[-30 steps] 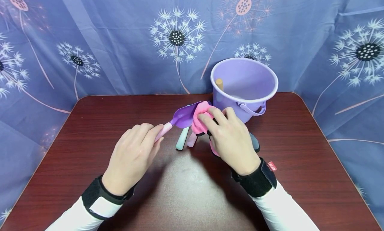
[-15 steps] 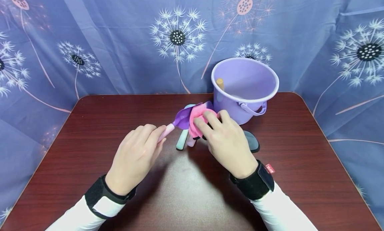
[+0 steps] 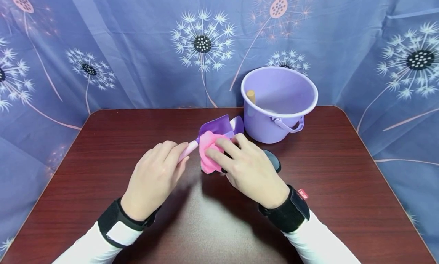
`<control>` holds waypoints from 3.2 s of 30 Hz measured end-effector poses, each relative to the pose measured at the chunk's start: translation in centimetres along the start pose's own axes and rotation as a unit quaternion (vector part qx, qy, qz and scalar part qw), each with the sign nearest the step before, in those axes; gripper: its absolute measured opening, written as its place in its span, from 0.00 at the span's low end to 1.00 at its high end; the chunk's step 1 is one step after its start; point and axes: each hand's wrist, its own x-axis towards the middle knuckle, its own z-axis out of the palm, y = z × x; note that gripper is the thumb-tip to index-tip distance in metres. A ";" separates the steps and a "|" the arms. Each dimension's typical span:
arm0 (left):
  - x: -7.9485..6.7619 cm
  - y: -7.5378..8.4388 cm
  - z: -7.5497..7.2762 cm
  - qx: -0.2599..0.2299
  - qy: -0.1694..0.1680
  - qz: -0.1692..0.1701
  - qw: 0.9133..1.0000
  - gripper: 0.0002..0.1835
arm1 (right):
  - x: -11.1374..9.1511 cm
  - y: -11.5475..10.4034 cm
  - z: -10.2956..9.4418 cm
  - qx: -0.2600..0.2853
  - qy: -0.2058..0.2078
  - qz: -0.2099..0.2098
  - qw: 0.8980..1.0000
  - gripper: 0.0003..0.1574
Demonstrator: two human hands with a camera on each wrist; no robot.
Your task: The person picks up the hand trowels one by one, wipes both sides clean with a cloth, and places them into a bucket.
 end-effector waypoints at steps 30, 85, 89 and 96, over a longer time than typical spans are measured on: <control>0.2 -2.6 -0.2 -0.178 -0.032 -0.209 0.961 0.11 | 0.3 0.4 -1.0 0.034 0.061 -0.055 0.996 0.39; 0.5 -2.5 -1.6 -0.405 -0.179 -0.255 0.860 0.07 | -0.3 2.1 -1.2 -0.022 0.116 0.037 0.992 0.36; 0.5 -2.4 -1.7 -0.405 -0.174 -0.253 0.861 0.06 | -0.5 2.4 -1.3 -0.030 0.112 0.050 0.992 0.40; 0.5 -2.4 -1.9 -0.404 -0.171 -0.253 0.863 0.06 | -0.5 2.9 -1.3 -0.039 0.113 0.073 0.990 0.40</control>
